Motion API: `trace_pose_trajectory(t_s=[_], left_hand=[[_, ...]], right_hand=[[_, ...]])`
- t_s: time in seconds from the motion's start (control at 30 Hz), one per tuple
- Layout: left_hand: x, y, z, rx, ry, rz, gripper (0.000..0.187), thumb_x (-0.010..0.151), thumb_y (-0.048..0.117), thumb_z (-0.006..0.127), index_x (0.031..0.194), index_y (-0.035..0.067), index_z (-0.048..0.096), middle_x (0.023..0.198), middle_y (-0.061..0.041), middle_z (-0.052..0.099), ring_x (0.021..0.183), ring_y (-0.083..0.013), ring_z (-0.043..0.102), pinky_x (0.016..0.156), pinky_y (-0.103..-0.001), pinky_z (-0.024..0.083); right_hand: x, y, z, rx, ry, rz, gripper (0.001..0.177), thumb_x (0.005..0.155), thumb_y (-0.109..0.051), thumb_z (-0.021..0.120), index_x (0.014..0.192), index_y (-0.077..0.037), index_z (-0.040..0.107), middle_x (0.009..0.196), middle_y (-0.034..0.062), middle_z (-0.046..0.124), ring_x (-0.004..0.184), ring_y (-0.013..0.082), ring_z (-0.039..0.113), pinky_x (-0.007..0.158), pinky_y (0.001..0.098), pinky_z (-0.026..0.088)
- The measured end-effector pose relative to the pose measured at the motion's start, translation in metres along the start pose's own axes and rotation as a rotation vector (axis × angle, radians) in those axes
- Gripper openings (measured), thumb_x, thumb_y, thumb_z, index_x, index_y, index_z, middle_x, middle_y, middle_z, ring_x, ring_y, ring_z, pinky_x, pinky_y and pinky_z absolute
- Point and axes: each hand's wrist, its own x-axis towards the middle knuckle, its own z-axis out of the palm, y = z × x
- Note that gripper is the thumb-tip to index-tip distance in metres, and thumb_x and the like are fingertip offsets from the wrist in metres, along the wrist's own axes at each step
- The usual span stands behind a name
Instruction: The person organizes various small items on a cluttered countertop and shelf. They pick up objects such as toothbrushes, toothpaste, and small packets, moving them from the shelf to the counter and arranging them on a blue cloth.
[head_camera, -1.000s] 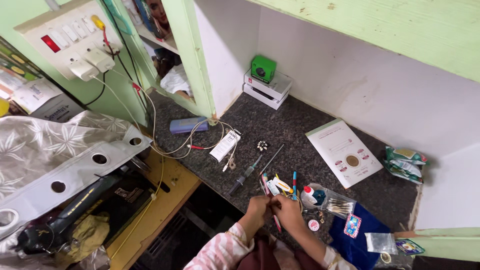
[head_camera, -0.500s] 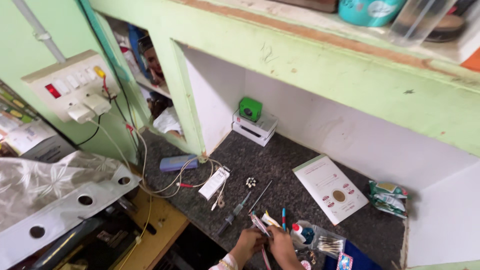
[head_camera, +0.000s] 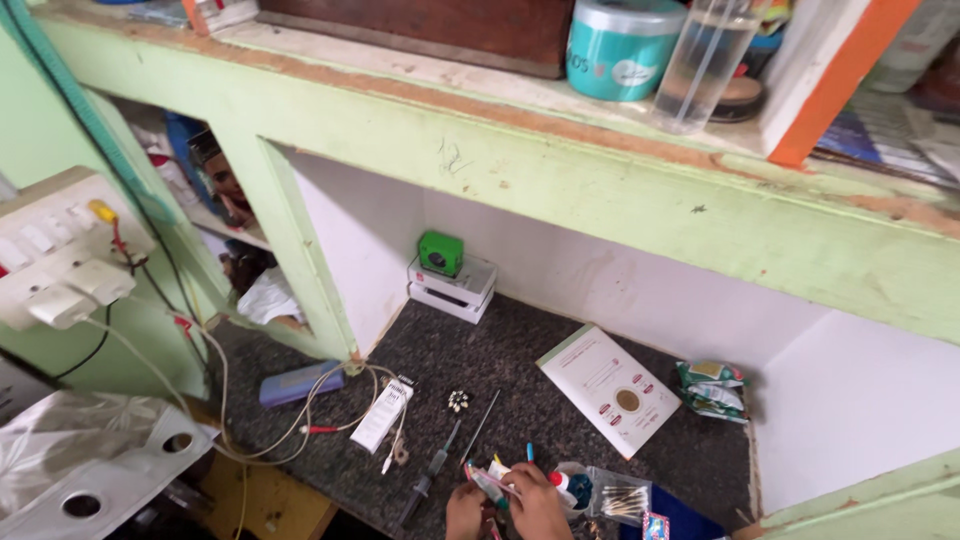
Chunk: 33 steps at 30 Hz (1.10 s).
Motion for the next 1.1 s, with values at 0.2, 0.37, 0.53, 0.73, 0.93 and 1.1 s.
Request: trace_pose_trajectory(t_s=[0.2, 0.37, 0.53, 0.73, 0.93, 1.1], left_hand=[[0.010, 0.006, 0.010, 0.043, 0.080, -0.036, 0.045, 0.085, 0.007, 0.059, 0.129, 0.005, 0.057, 0.092, -0.015, 0.067, 0.062, -0.0266, 0.064, 0.050, -0.039, 0.049], [0.048, -0.014, 0.016, 0.032, -0.030, -0.004, 0.043, 0.086, 0.008, 0.057, 0.128, 0.003, 0.060, 0.099, -0.015, 0.073, 0.073, -0.0279, 0.071, 0.057, -0.039, 0.054], [0.068, 0.006, 0.033, 0.003, -0.414, 0.504, 0.041, 0.080, -0.002, 0.061, 0.121, -0.001, 0.067, 0.098, -0.012, 0.072, 0.086, -0.0186, 0.069, 0.074, -0.031, 0.056], [-0.025, 0.116, 0.069, 0.048, -0.572, 0.775, 0.025, 0.088, -0.007, 0.057, 0.110, 0.001, 0.066, 0.096, -0.007, 0.071, 0.089, -0.0131, 0.068, 0.083, -0.026, 0.054], [-0.131, 0.204, 0.074, 0.274, -0.481, 0.924, 0.016, 0.090, -0.005, 0.059, 0.103, -0.002, 0.068, 0.090, -0.004, 0.072, 0.083, -0.0098, 0.066, 0.077, -0.026, 0.054], [-0.178, 0.245, 0.071, 0.478, -0.380, 1.130, 0.019, 0.086, -0.005, 0.063, 0.104, -0.002, 0.069, 0.090, -0.007, 0.076, 0.084, -0.0115, 0.072, 0.077, -0.025, 0.057]], right_hand=[[0.014, 0.004, -0.014, 0.069, -0.126, 0.148, 0.030, 0.073, 0.003, 0.074, 0.100, -0.009, 0.075, 0.123, 0.0143, 0.065, 0.105, 0.0338, 0.073, 0.083, 0.0383, 0.063], [0.030, -0.032, -0.047, 0.074, -0.087, 0.255, 0.030, 0.080, -0.002, 0.071, 0.108, -0.012, 0.076, 0.127, 0.0103, 0.067, 0.098, 0.0287, 0.078, 0.086, 0.0360, 0.064], [0.058, -0.092, -0.102, 0.010, 0.116, 0.024, 0.031, 0.075, 0.003, 0.071, 0.103, -0.008, 0.077, 0.123, 0.0130, 0.071, 0.113, 0.0308, 0.071, 0.092, 0.0380, 0.059], [0.097, -0.177, -0.159, 0.012, 0.280, -0.237, 0.028, 0.077, 0.001, 0.073, 0.103, -0.006, 0.075, 0.120, 0.0123, 0.074, 0.112, 0.0279, 0.073, 0.092, 0.0345, 0.057], [0.118, -0.247, -0.194, -0.084, 0.340, -0.429, 0.029, 0.076, 0.001, 0.072, 0.104, -0.006, 0.075, 0.119, 0.0113, 0.073, 0.109, 0.0270, 0.073, 0.092, 0.0360, 0.056], [0.136, -0.284, -0.213, -0.130, 0.394, -0.546, 0.023, 0.080, 0.001, 0.073, 0.102, -0.006, 0.074, 0.119, 0.0107, 0.073, 0.106, 0.0271, 0.072, 0.089, 0.0350, 0.057]])
